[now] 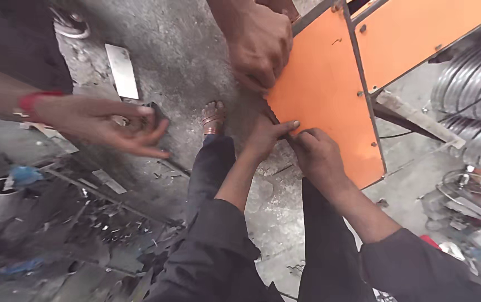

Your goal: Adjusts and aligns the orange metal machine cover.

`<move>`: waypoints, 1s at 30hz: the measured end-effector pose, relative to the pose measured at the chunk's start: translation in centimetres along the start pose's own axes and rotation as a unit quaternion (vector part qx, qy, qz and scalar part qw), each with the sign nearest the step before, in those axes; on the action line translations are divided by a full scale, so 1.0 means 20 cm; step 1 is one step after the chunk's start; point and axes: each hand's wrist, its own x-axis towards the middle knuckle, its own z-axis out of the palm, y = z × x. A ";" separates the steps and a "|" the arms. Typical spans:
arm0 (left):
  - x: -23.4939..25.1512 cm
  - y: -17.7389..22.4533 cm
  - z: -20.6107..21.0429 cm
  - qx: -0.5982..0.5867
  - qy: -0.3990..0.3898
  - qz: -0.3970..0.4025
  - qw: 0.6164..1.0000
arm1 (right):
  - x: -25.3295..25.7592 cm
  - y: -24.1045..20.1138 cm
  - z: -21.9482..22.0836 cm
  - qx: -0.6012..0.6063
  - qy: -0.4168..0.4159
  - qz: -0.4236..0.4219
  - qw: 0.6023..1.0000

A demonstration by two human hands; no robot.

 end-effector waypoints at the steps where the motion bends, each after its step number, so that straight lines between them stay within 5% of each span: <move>1: 0.00 0.00 0.00 0.004 0.002 -0.001 1.000 | 0.01 0.00 0.00 -0.001 -0.001 0.012 1.000; 21: 0.01 0.02 -0.02 0.037 -0.003 -0.017 0.999 | 0.04 0.07 0.03 -0.003 0.013 -0.007 1.000; 25: -0.12 -0.03 -0.01 0.098 -0.012 -0.088 0.991 | -0.14 0.02 -0.05 0.004 -0.059 -0.012 0.998; 30: -0.01 0.00 -0.03 0.073 -0.004 -0.010 0.997 | 0.01 0.05 0.02 -0.008 0.011 -0.045 0.999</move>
